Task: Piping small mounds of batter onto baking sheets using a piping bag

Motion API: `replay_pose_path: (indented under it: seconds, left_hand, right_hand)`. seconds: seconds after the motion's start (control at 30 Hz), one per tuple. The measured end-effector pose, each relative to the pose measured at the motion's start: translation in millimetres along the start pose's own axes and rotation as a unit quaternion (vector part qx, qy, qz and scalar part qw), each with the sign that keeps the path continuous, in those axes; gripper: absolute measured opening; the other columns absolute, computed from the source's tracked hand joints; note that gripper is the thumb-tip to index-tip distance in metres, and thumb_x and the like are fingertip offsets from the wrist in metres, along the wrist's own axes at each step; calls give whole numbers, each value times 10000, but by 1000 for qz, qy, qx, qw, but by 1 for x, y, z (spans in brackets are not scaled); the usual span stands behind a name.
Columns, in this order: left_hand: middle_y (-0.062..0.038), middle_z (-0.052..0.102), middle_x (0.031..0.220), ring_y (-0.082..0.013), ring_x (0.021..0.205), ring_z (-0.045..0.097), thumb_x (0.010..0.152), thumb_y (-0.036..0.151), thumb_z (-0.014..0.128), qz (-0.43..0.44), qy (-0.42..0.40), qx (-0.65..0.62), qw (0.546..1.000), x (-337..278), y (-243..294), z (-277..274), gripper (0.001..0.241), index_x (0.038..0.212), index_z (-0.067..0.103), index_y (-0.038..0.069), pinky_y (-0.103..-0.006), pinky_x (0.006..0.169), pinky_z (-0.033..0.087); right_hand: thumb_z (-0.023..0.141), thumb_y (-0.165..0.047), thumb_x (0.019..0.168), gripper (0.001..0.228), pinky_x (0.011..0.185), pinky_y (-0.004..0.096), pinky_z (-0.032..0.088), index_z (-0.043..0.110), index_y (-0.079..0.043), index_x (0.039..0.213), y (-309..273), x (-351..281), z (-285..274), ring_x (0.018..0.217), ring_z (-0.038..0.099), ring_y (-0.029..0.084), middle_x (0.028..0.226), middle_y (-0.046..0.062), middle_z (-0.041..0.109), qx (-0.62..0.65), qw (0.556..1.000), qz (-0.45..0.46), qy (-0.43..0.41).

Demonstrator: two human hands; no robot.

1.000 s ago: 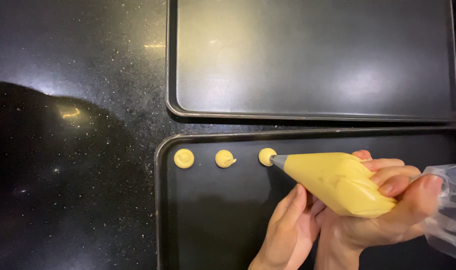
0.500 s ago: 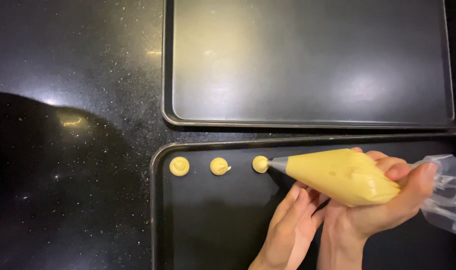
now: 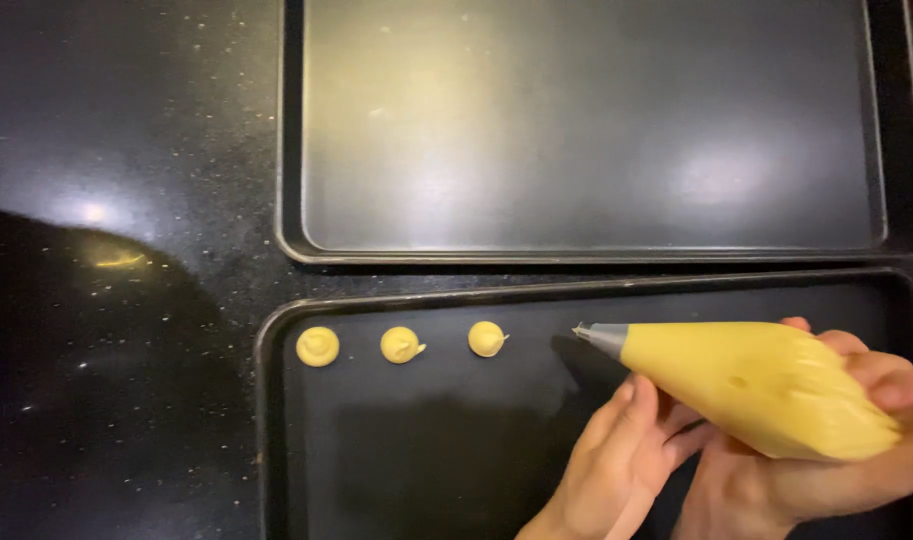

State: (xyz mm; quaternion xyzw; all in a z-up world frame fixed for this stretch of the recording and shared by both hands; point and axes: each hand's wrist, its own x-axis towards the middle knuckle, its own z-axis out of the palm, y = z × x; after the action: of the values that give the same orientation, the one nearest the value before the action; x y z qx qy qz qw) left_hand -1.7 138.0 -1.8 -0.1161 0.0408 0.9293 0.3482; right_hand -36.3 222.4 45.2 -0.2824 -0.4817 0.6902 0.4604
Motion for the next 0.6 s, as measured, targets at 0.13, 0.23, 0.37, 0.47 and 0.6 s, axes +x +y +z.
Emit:
replay_pose_path:
  seconds: [0.13,0.23,0.37,0.47,0.6]
  left_hand:
    - [-120,647,1356,-216,1256,617,1087,400,402,-27,60,-50,997,8,-5,-3,490,1441,520,83,-360,1093,487]
    - [-139,627,1403,-222,1284,607,1063,407,391,-29,77,-29,996,8,-3,-2,547,1466,503,55,-335,1068,494]
    - [-131,639,1373,-206,1237,619,1026,431,445,-23,82,-23,996,8,-4,-6,586,1462,511,46,-320,1040,504]
    - [-121,642,1352,-208,1230,622,1041,417,439,-25,78,-19,996,7,-3,-4,554,1447,516,47,-320,1034,513]
    - [-112,634,1385,-209,1270,614,1066,380,419,-37,77,-27,996,7,-12,-12,490,1445,507,82,-329,1056,500]
  right_hand:
    - [695,-576,855,459,824,353,624,478,-207,690,10,-3,4,695,561,136,672,-60,435,-39,998,-38,-36]
    - [624,-508,919,451,773,327,561,433,-198,654,10,-12,15,655,504,134,626,-49,393,-67,997,-37,-28]
    - [616,-471,920,461,747,329,535,396,-181,636,13,-13,14,625,459,135,606,-39,350,-63,997,-46,-21]
    - [631,-463,903,462,745,313,526,387,-184,626,9,-13,16,598,422,124,598,-44,324,-54,998,-39,-7]
    - [636,-486,884,470,755,295,508,367,-198,628,-1,-19,25,601,392,119,598,-57,280,-78,996,-36,23]
